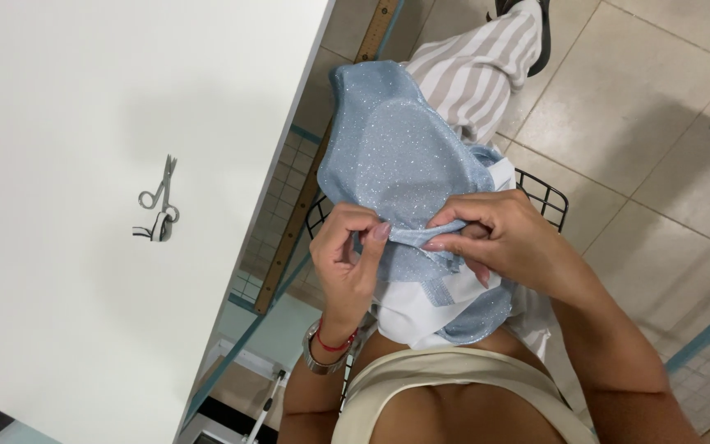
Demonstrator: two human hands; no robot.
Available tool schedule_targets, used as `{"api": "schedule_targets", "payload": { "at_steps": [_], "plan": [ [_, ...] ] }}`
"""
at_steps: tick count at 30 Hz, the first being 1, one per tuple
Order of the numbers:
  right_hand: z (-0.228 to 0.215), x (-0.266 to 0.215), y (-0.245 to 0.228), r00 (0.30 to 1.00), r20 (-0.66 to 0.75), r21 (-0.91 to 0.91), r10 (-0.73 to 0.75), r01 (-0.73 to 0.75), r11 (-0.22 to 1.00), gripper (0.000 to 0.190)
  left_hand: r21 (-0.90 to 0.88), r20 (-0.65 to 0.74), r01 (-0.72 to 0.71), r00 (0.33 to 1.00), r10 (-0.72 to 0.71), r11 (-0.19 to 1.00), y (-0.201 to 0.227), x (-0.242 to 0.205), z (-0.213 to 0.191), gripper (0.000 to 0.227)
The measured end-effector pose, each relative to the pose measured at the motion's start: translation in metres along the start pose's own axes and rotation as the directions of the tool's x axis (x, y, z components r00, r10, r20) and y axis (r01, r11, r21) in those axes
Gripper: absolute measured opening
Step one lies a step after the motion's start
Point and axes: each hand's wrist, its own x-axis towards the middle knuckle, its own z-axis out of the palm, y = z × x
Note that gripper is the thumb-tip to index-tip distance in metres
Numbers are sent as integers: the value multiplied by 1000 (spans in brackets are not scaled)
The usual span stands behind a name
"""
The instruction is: Trimming loose threads from a light blue and white garment using small scissors
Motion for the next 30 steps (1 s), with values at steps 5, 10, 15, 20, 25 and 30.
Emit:
{"api": "schedule_targets", "payload": {
  "at_steps": [5,10,15,20,25,30],
  "plan": [
    [1,2,0,1000,2,29,7,-7,1000,7,-30,31,20,999,-19,999,3,0,0,19],
    [-2,4,-6,1000,-1,31,20,-20,999,9,-58,67,37,997,-33,998,6,1,0,19],
    [0,2,-7,999,-20,39,34,-34,999,6,-44,179,77,981,-68,996,2,-1,2,23],
    [0,1,-8,999,-18,40,43,-42,998,7,-21,173,68,983,-64,997,10,5,4,19],
    [0,1,-8,999,-9,35,46,-46,998,8,-10,148,63,987,-61,998,9,4,3,19],
    [1,2,-3,999,-13,28,48,-47,998,7,10,131,61,989,-62,998,8,3,2,19]
  ]
}}
